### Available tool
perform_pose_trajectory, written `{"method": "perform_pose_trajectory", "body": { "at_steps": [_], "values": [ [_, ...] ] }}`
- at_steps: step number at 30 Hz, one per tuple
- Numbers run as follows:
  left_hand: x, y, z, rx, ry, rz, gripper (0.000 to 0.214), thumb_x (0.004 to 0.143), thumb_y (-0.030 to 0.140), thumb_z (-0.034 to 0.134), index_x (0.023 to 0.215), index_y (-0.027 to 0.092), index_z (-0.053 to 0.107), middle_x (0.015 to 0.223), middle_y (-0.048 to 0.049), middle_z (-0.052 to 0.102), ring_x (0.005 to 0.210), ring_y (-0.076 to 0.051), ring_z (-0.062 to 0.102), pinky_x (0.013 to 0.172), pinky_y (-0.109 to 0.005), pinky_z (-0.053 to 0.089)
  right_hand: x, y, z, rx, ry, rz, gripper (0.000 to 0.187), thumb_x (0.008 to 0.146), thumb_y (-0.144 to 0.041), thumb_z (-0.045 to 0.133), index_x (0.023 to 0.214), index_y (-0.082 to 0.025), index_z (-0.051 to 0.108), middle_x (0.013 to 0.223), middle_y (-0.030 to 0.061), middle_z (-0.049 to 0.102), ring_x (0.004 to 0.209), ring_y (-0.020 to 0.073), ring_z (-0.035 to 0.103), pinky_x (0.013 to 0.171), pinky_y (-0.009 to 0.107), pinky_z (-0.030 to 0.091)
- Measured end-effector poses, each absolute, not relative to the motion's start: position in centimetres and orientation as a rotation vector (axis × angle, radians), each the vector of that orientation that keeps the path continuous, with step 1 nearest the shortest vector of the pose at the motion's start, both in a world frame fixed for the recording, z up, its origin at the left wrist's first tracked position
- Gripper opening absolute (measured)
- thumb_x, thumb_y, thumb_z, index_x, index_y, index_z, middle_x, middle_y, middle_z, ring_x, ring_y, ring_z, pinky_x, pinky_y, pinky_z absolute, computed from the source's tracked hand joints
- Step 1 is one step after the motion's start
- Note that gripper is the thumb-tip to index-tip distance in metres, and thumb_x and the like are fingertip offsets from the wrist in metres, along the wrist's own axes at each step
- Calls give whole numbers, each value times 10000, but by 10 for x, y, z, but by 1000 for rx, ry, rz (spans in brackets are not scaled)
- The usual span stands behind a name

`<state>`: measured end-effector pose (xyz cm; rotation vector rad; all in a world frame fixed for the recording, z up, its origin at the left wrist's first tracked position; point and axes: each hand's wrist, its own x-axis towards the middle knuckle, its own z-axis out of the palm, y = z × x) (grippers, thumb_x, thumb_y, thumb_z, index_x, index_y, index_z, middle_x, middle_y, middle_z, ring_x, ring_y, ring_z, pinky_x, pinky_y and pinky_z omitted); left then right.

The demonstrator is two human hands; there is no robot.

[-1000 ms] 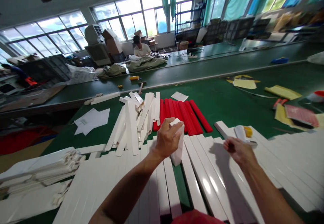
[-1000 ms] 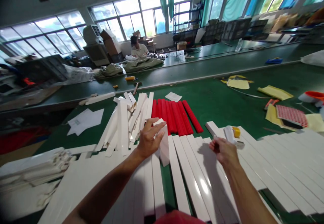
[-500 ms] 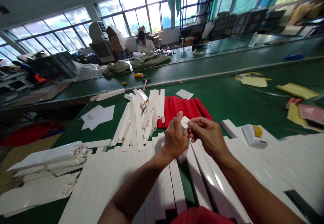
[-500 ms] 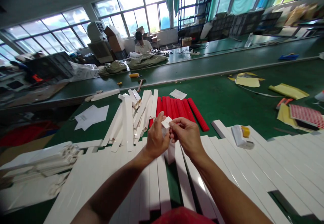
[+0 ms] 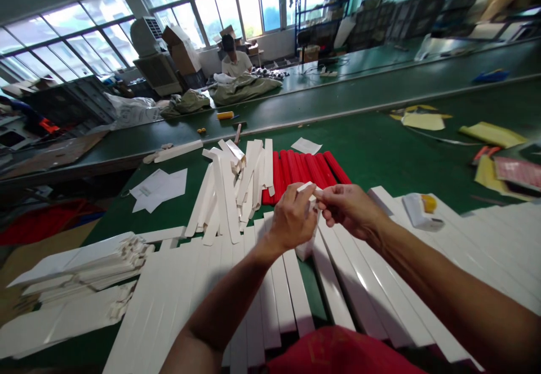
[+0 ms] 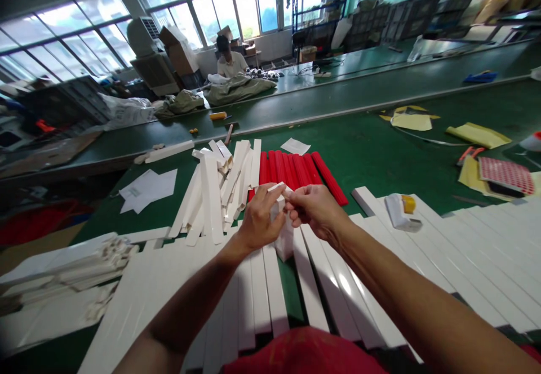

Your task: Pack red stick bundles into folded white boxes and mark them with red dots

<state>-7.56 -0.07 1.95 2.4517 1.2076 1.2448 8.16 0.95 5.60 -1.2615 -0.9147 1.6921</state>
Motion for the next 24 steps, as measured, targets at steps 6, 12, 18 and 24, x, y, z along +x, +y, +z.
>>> {"method": "perform_pose_trajectory", "body": {
  "at_steps": [6, 12, 18, 24],
  "values": [
    [-81, -3, 15, 2345, 1240, 1161, 446, 913, 257, 498, 1343, 144, 470, 1312, -163, 509, 1217, -244, 543, 1040, -405, 486, 70, -5, -28, -1467, -1564, 810, 446, 779, -602, 636, 919, -184, 561, 770, 66, 631, 699, 216, 608, 577, 312, 488],
    [-71, 21, -2, 2213, 1532, 1169, 382, 966, 307, 500, 1315, 155, 513, 1270, -143, 529, 1181, -206, 546, 1033, -345, 468, 51, -20, -75, -1866, -2094, 622, 447, 887, -401, 544, 1162, -59, 460, 1034, 228, 667, 911, 315, 670, 745, 369, 476],
    [-75, 45, -72, 2010, 1805, 762, 416, 952, 297, 542, 1327, 120, 514, 1238, -170, 619, 1144, -238, 596, 1002, -385, 480, 46, -37, -89, -2033, -2199, 667, 443, 919, -368, 521, 1196, -37, 422, 846, 186, 714, 797, 321, 711, 653, 346, 459],
    [-86, 22, -142, 2004, 1904, 601, 448, 896, 268, 617, 1323, 153, 544, 1350, -174, 585, 1294, -307, 496, 1035, -494, 427, 31, -54, -132, -2068, -2376, 550, 621, 967, -383, 449, 1371, 74, 332, 943, 288, 698, 867, 384, 708, 711, 425, 488]
  ]
}}
